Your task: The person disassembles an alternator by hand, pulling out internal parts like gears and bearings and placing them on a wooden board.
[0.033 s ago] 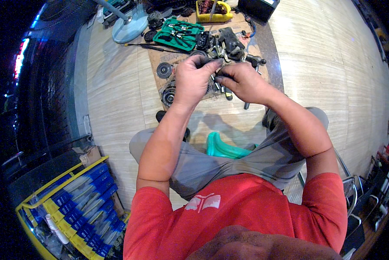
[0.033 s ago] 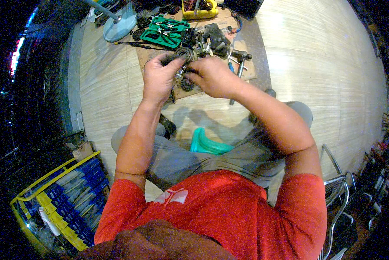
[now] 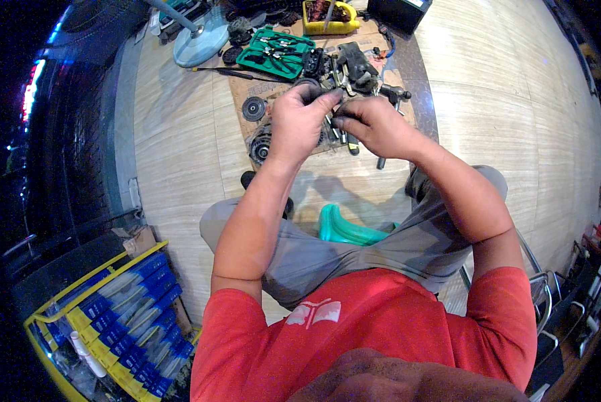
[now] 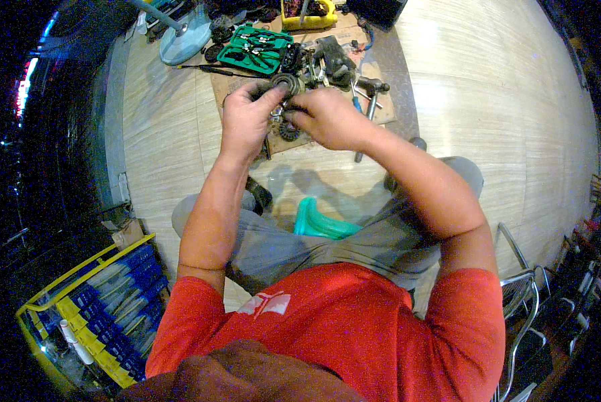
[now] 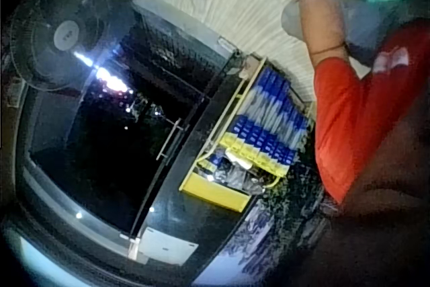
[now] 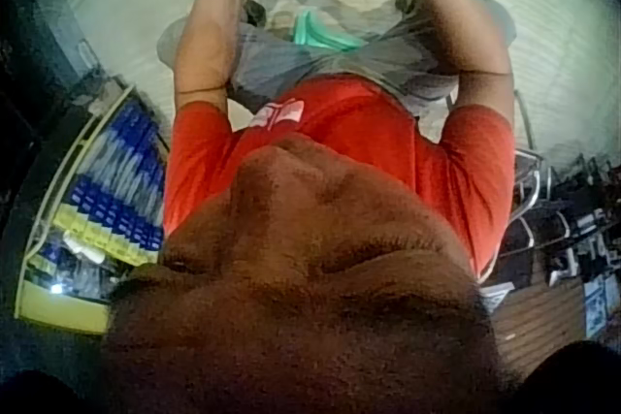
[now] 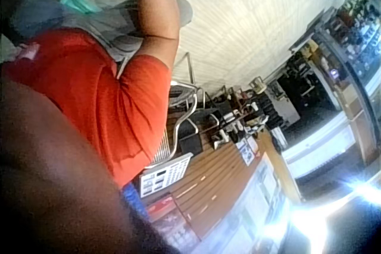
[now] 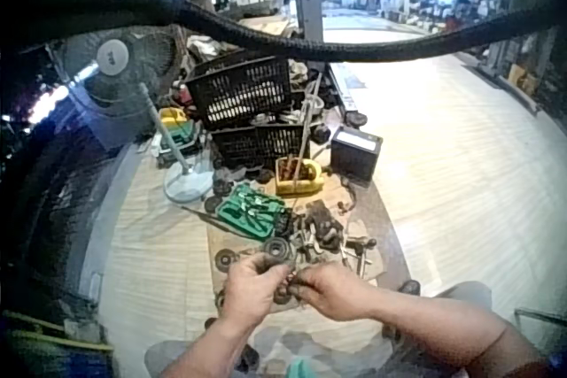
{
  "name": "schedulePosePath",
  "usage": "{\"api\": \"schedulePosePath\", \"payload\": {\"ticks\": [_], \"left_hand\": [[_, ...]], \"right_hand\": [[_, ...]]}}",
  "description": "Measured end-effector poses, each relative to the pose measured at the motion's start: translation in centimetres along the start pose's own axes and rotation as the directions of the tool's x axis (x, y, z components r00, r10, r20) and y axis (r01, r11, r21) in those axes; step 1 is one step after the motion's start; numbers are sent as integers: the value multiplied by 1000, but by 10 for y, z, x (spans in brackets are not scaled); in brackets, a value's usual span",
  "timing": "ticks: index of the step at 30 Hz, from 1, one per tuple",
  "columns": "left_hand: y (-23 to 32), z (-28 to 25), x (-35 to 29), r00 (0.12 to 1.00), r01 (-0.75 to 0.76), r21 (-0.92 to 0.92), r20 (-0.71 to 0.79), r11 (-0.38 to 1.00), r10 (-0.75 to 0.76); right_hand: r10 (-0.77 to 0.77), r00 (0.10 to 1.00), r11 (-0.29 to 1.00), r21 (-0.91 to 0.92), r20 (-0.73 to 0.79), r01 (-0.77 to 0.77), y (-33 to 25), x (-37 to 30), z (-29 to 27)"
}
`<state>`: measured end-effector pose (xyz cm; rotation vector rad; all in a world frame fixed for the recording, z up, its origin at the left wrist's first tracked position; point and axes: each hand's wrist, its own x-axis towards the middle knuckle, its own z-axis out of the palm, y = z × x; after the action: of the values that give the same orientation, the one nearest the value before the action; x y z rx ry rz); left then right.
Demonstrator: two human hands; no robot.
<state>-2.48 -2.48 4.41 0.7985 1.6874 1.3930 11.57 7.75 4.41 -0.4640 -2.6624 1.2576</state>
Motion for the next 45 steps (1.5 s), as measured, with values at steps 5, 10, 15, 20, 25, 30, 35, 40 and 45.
{"api": "schedulePosePath", "payload": {"ticks": [5,10,15,20,25,30,35,40,45], "left_hand": [[-7,2,4,996,-17,-311,74,950,42],[-6,1,2,998,-58,-187,12,981,61],[-8,1,3,995,-70,-117,-79,991,61],[-1,6,2,999,-49,-232,-20,972,46],[-2,2,1,997,-51,-249,43,967,63],[1,1,-2,997,-68,32,-36,997,69],[1,5,-2,990,-102,108,-87,989,111],[-8,0,3,995,-96,-70,30,993,99],[-1,0,0,999,-50,-13,13,999,50]], "right_hand": [[84,994,965,243,62,-97,-1,1,-4],[28,1000,988,150,11,-29,2,1,-3],[-38,999,999,30,-19,38,6,0,4],[18,1000,992,121,-3,-18,3,-1,-1],[49,998,988,146,31,-53,4,0,-3],[-39,998,999,32,-42,41,4,-1,2],[-42,998,998,-47,-36,40,0,-1,1],[59,998,994,94,16,-60,4,0,0],[43,999,998,50,28,-44,4,1,-1]]}}
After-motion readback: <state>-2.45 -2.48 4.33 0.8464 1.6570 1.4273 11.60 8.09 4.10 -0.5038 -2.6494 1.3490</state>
